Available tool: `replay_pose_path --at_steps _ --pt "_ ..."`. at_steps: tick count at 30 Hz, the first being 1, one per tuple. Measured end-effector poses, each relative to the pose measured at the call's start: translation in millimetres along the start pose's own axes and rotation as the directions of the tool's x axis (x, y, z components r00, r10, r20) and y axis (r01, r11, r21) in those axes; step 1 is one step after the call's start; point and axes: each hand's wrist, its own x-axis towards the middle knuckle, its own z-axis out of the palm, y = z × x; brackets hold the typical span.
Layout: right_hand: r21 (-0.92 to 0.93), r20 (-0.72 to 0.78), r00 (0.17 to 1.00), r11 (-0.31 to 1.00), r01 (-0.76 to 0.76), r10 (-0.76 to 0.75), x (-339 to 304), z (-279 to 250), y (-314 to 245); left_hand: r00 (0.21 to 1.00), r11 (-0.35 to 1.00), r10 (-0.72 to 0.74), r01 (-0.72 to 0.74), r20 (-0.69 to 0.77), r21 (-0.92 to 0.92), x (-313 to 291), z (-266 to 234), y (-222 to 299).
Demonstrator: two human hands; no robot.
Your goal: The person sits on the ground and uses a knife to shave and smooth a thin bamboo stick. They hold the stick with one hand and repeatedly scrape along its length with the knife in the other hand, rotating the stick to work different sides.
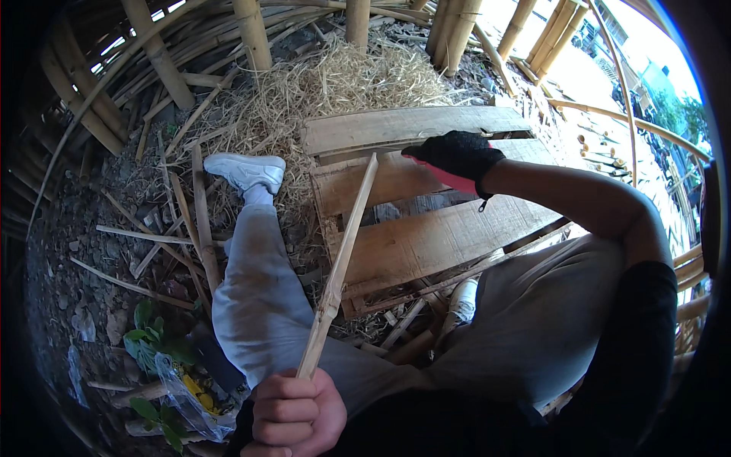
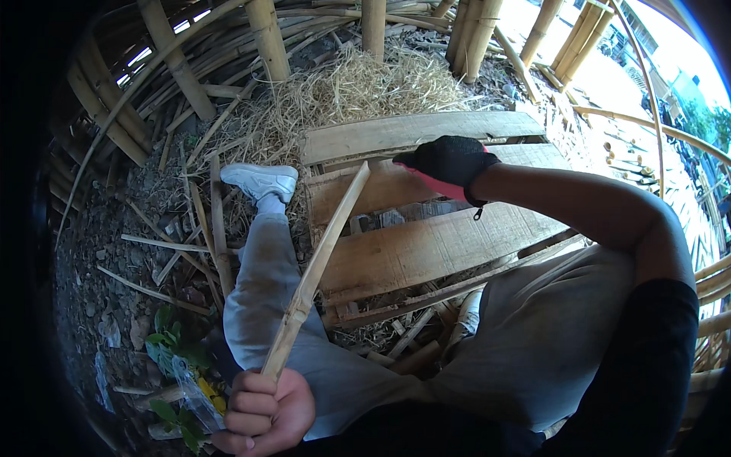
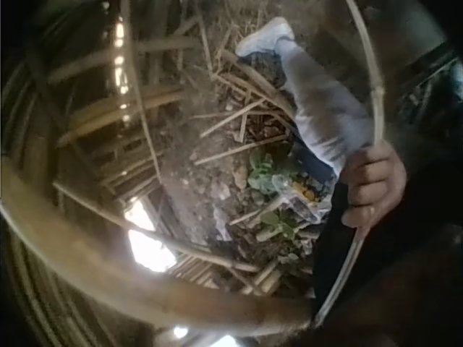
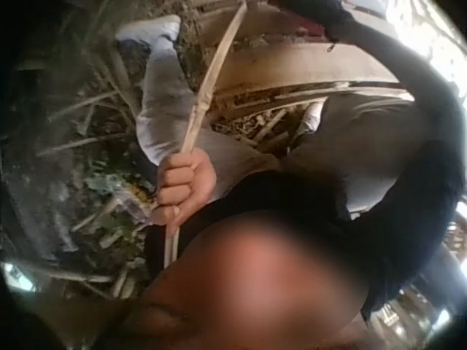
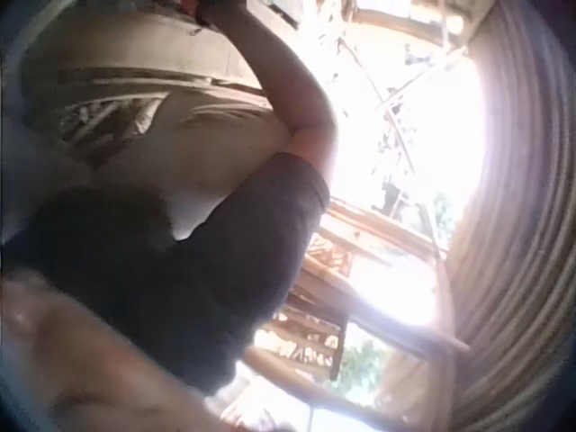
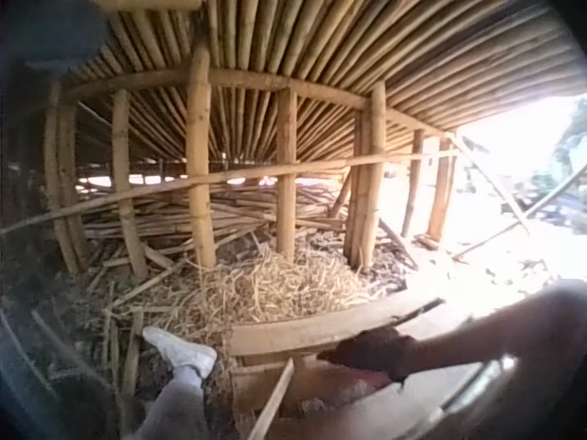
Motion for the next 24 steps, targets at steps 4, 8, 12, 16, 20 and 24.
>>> replay_pose_path --at_steps 4,8,12,16,20,24 --pt "0.042 -0.117 0.990 0.997 -0.069 0.073 -2.5 -19.4 -13.1 0.852 0.927 0.098 0.111 -0.515 0.359 -4.3 26.1 -16.5" --pt "0.202 -0.303 0.952 0.979 0.029 0.035 -5.4 -14.9 -7.8 0.859 0.968 -0.245 0.245 0.450 0.060 -7.9 -41.7 -0.5" --pt "0.376 -0.245 0.967 0.926 0.028 0.070 -12.0 -38.4 -32.7 0.837 0.921 -0.355 0.237 0.415 0.310 -12.0 -24.0 -13.7" --pt "0.438 -0.270 0.936 0.895 -0.090 0.226 -3.7 -52.6 -46.3 0.689 0.897 -0.434 0.270 0.581 0.350 -0.8 -34.0 -14.8" --pt "0.471 -0.283 0.891 0.861 -0.193 0.355 3.5 -55.5 2.5 0.749 0.906 -0.393 0.217 0.534 0.362 -2.2 -33.5 -21.9" --pt "0.565 -0.296 0.895 0.817 -0.116 0.333 7.7 -19.8 55.8 0.725 0.896 -0.408 0.200 0.555 0.397 3.1 -34.6 -24.9"
